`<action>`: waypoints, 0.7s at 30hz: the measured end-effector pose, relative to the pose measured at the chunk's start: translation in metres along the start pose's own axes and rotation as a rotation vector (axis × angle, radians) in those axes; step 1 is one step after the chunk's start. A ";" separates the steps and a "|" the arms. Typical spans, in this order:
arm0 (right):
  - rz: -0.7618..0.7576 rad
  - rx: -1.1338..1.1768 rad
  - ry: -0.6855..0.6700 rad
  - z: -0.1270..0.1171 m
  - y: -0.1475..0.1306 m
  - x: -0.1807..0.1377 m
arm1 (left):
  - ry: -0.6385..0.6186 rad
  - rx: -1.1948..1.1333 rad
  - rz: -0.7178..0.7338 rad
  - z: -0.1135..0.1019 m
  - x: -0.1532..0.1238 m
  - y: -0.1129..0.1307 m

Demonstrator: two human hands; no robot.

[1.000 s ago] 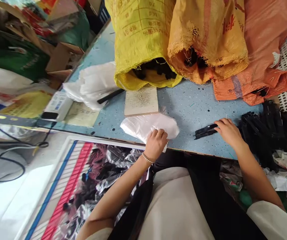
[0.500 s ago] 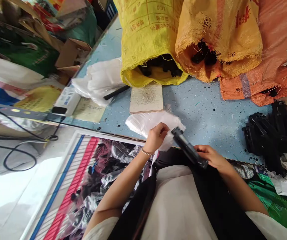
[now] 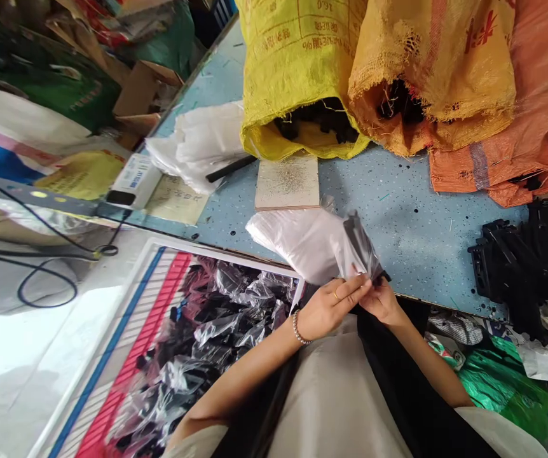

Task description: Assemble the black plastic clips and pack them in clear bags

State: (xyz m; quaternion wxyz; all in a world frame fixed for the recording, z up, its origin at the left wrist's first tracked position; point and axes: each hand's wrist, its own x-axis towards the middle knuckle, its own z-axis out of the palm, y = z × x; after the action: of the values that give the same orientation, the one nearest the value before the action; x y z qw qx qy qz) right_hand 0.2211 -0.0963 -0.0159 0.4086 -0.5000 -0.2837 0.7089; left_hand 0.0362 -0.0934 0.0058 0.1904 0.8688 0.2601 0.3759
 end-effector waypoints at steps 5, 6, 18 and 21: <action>-0.119 -0.412 0.077 0.010 -0.013 -0.012 | -0.091 0.002 -0.066 0.001 0.002 0.010; -0.140 -0.465 0.059 0.013 -0.017 -0.016 | -0.096 0.023 -0.074 -0.006 0.003 0.013; -0.173 -0.562 0.138 -0.015 -0.025 0.008 | -0.139 0.368 -1.467 -0.205 -0.197 -0.014; -0.193 -0.492 0.212 -0.032 -0.016 0.017 | -0.014 0.537 -1.825 -0.225 -0.292 -0.020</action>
State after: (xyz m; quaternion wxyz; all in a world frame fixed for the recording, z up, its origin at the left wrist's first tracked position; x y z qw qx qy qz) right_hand 0.2527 -0.0735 -0.0222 0.3679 -0.6261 -0.4492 0.5205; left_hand -0.3089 -0.2206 -0.0218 0.2061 0.3472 0.9149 0.0046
